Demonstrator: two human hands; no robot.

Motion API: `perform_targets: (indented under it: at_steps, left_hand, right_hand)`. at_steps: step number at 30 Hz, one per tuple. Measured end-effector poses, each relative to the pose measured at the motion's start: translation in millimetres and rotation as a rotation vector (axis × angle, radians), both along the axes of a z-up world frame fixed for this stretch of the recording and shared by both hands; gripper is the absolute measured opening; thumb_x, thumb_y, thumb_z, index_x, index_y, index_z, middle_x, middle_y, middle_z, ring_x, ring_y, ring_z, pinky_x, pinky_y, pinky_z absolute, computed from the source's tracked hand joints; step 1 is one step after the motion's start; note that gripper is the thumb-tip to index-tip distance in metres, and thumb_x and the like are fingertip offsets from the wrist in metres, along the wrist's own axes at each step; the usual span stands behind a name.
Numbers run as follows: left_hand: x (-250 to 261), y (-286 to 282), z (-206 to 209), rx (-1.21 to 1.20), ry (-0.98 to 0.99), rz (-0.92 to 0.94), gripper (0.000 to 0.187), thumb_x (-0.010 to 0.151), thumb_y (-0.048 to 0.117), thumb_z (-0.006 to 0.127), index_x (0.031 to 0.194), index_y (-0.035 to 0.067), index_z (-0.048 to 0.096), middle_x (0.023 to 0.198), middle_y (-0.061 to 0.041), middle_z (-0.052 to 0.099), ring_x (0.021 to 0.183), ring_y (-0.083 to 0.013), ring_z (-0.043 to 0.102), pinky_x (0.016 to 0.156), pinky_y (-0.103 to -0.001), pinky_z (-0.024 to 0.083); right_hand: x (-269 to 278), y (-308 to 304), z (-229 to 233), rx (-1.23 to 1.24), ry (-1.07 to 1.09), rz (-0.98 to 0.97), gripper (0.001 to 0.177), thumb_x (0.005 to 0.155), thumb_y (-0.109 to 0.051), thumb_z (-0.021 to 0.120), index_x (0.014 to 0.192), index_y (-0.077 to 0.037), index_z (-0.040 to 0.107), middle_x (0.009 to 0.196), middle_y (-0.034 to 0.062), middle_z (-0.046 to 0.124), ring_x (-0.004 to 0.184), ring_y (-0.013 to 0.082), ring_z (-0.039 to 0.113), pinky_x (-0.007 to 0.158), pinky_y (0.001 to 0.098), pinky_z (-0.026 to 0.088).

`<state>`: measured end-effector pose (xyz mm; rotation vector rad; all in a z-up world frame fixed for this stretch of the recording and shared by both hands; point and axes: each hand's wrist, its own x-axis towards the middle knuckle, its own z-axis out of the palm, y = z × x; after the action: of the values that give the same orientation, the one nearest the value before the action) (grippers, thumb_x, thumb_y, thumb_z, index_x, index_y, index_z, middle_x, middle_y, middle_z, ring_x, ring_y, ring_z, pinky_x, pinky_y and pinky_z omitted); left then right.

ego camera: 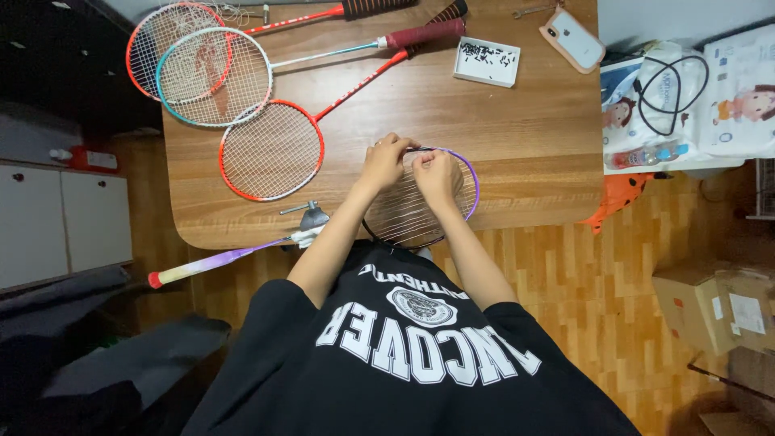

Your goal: Threading a string through the frame of a badminton racket.

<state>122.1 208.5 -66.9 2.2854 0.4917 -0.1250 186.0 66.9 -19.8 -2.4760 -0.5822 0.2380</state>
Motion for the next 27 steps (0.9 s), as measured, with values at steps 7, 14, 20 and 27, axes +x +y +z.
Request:
perform_targets:
  at_steps: [7, 14, 20, 27]
  left_hand:
    - [0, 1, 6, -0.001, -0.012, -0.001, 0.036, 0.096, 0.008, 0.049, 0.117, 0.029, 0.070, 0.102, -0.007, 0.061, 0.103, -0.0384, 0.066, 0.087, -0.058, 0.052]
    - [0, -1, 13, -0.005, 0.007, -0.001, 0.037, 0.098, 0.010, 0.049, 0.122, 0.030, 0.068, 0.107, -0.008, 0.063, 0.107, -0.0382, 0.065, 0.092, -0.059, 0.051]
    - [9, 4, -26, -0.084, 0.045, 0.021, 0.027, 0.102, 0.022, 0.050, 0.121, 0.030, 0.068, 0.111, -0.007, 0.065, 0.112, -0.0374, 0.065, 0.094, -0.060, 0.051]
    - [50, 20, -57, -0.179, 0.148, -0.004, 0.020, 0.094, 0.031, 0.066, 0.102, 0.015, 0.074, 0.101, -0.011, 0.076, 0.105, -0.0364, 0.072, 0.088, -0.057, 0.055]
  right_hand:
    - [3, 3, 5, -0.049, 0.046, -0.005, 0.021, 0.078, -0.026, 0.066, 0.069, -0.009, 0.075, 0.071, 0.0220, 0.070, 0.080, 0.0460, 0.070, 0.066, 0.0515, 0.054]
    - [4, 6, 2, -0.072, 0.055, -0.033, 0.021, 0.079, -0.030, 0.066, 0.070, -0.014, 0.077, 0.069, 0.0171, 0.071, 0.080, 0.0413, 0.072, 0.066, 0.0478, 0.056]
    - [3, 7, -4, -0.070, 0.013, -0.033, 0.020, 0.082, -0.029, 0.067, 0.074, -0.013, 0.076, 0.072, 0.0181, 0.070, 0.079, 0.0417, 0.071, 0.066, 0.0513, 0.056]
    - [3, 7, -23, -0.081, 0.034, -0.065, 0.018, 0.086, -0.030, 0.068, 0.078, -0.016, 0.075, 0.076, 0.0147, 0.071, 0.081, 0.0396, 0.072, 0.069, 0.0506, 0.057]
